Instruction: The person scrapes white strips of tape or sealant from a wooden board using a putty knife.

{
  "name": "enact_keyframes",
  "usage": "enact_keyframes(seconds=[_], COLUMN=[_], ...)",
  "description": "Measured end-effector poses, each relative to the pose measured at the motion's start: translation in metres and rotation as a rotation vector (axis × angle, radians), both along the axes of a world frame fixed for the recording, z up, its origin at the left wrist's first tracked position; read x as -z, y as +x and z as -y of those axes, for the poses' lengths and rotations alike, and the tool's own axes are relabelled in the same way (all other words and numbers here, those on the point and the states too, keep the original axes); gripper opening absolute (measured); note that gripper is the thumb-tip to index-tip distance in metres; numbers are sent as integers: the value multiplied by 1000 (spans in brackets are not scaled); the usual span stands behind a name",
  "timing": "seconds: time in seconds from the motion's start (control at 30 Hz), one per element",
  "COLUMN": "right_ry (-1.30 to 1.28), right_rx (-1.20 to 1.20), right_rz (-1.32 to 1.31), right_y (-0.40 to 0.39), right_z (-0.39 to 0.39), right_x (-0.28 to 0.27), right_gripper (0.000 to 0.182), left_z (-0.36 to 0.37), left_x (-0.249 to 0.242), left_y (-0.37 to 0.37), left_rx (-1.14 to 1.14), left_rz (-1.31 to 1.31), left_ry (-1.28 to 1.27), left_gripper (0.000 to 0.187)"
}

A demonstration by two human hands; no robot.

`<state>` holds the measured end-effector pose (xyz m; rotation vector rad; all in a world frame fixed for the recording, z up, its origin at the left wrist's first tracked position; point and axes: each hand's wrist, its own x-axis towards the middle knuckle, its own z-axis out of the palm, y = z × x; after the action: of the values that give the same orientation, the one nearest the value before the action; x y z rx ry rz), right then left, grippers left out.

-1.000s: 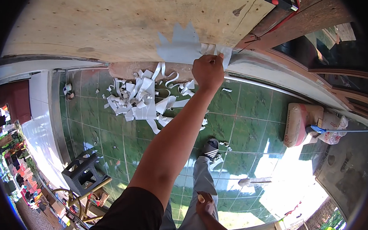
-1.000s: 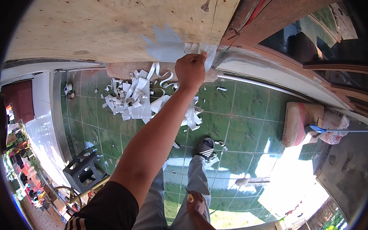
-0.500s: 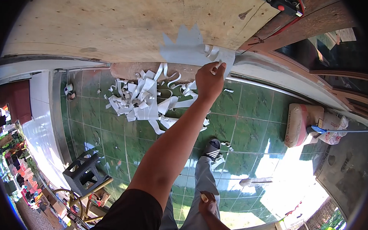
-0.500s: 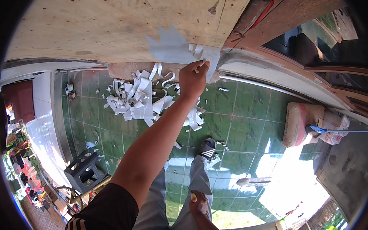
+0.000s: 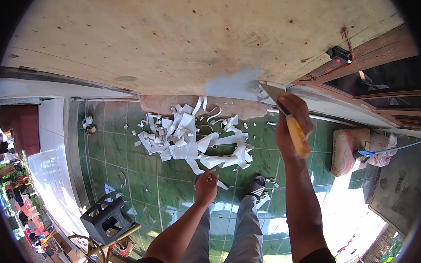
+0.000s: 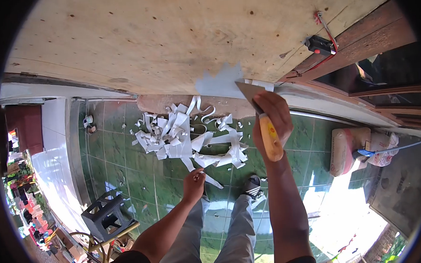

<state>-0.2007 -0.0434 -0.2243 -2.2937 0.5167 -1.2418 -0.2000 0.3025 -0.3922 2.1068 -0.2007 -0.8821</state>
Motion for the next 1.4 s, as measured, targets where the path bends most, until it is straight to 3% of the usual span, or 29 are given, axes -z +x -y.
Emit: enact_keyframes(seconds=[0.03, 0.13, 0.23, 0.33, 0.37, 0.5, 0.57, 0.9, 1.3, 1.4], right_ry=[-11, 70, -10, -2, 58, 186, 126, -188, -141, -254], right_rx=[52, 112, 117, 103, 144, 123, 83, -17, -151, -206], right_rz=[19, -43, -56, -26, -24, -42, -131, -274, -175, -250], right_y=[15, 31, 36, 46, 41, 39, 35, 39, 35, 40], right_z=[9, 28, 29, 19, 28, 29, 34, 61, 80, 82], right_x=[-5, -7, -13, -21, -1, -8, -16, -23, -3, -8], right_gripper=[28, 32, 31, 29, 14, 12, 13, 19, 11, 13], left_z=[-9, -62, -111, -157, -169, -198, -203, -157, -68, -26], left_x=[-21, -29, -38, -29, -25, -18, -18, -31, -37, -47], left_y=[6, 12, 27, 41, 46, 68, 74, 46, -26, -21], left_rx=[0, -60, -53, -68, -68, -89, -101, -263, -421, -449], left_rz=[0, -49, 4, 7, 24, 76, 102, 36, -52, -73], left_ry=[-21, 8, 64, 127, 128, 156, 192, 94, 57, 7], left_gripper=[27, 25, 23, 23, 24, 24, 24, 24, 25, 25])
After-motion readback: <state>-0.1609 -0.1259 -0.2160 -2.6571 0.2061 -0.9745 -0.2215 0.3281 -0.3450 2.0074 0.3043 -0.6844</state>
